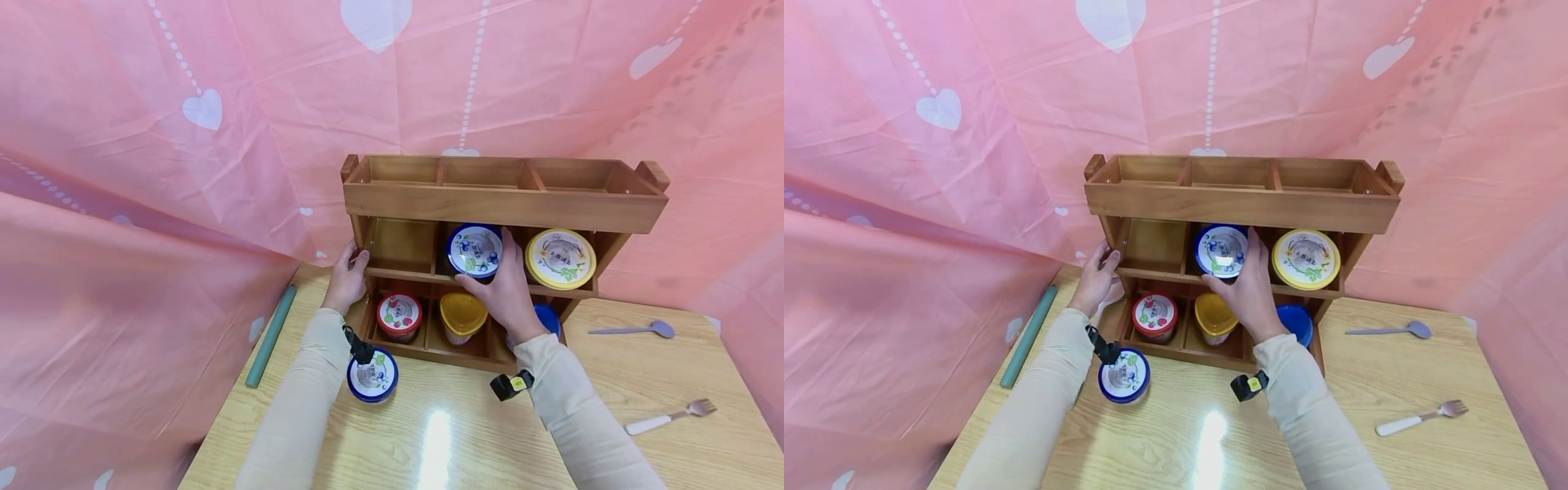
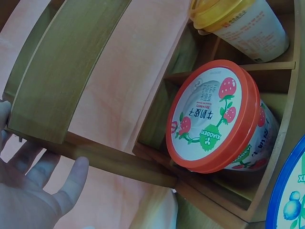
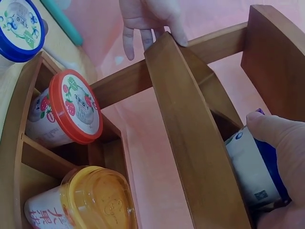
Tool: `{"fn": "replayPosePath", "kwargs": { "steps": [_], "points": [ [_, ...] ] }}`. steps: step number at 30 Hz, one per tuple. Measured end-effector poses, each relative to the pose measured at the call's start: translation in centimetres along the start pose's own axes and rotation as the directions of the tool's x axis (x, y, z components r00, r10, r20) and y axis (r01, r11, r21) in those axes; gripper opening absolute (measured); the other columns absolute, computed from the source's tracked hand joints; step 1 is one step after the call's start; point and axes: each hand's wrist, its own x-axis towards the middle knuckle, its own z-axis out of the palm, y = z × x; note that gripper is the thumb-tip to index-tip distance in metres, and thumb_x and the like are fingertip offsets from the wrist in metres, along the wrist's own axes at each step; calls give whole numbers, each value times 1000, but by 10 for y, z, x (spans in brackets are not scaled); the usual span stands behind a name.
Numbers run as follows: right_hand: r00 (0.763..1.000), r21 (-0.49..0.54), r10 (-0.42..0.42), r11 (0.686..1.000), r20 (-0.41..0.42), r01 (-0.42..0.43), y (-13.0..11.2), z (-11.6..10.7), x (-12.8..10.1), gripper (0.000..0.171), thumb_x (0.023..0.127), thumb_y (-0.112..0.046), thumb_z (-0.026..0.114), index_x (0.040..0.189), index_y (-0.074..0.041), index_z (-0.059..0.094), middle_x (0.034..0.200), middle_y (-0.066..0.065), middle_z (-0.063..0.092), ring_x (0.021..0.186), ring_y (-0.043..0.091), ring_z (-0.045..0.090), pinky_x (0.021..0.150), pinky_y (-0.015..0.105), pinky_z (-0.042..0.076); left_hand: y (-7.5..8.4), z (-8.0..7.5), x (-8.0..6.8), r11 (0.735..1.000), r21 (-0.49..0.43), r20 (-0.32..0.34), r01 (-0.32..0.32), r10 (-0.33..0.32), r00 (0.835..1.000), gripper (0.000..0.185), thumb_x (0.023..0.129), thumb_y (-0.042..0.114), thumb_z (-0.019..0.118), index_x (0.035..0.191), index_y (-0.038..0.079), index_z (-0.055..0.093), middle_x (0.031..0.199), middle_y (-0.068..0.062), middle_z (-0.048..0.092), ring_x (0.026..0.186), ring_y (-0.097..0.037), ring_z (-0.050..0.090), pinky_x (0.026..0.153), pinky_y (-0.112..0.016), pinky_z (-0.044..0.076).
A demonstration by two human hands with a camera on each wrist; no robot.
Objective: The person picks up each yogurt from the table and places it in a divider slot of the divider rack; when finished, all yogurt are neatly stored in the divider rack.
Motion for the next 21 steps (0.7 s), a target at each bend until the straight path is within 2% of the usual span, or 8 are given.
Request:
{"fn": "replayPosePath", "kwargs": {
  "steps": [2, 10, 21],
  "points": [
    [1000, -15, -15, 1000, -7, 15, -2, -1, -3, 112, 82, -29, 81, 158, -8, 1, 158, 26, 15, 145, 43, 23, 119, 57, 21, 0, 0, 0, 1000, -5, -2, -23, 23, 1000, 51, 106, 22, 45, 155, 21, 32, 149, -13, 43, 139, -29, 42, 109, -46, 40],
    [992, -44, -106, 994, -74, 103, -11, -8, -19, 107, 80, -24, 84, 157, -6, 12, 157, 24, 19, 144, 40, 24, 119, 56, 23, 1, 0, 0, 1000, 10, 0, 0, 0, 1000, 51, 106, 26, 45, 155, 25, 31, 151, -11, 42, 141, -29, 40, 113, -50, 37],
    [992, -42, -126, 991, -29, 125, -25, -23, -48, 100, 82, -29, 81, 157, -11, 17, 159, 20, 21, 145, 41, 26, 113, 64, 29, 3, -1, -2, 999, 26, 16, 46, -47, 999, 53, 106, 33, 44, 156, 32, 27, 156, -5, 36, 145, -27, 35, 115, -50, 35]
  ]
}}
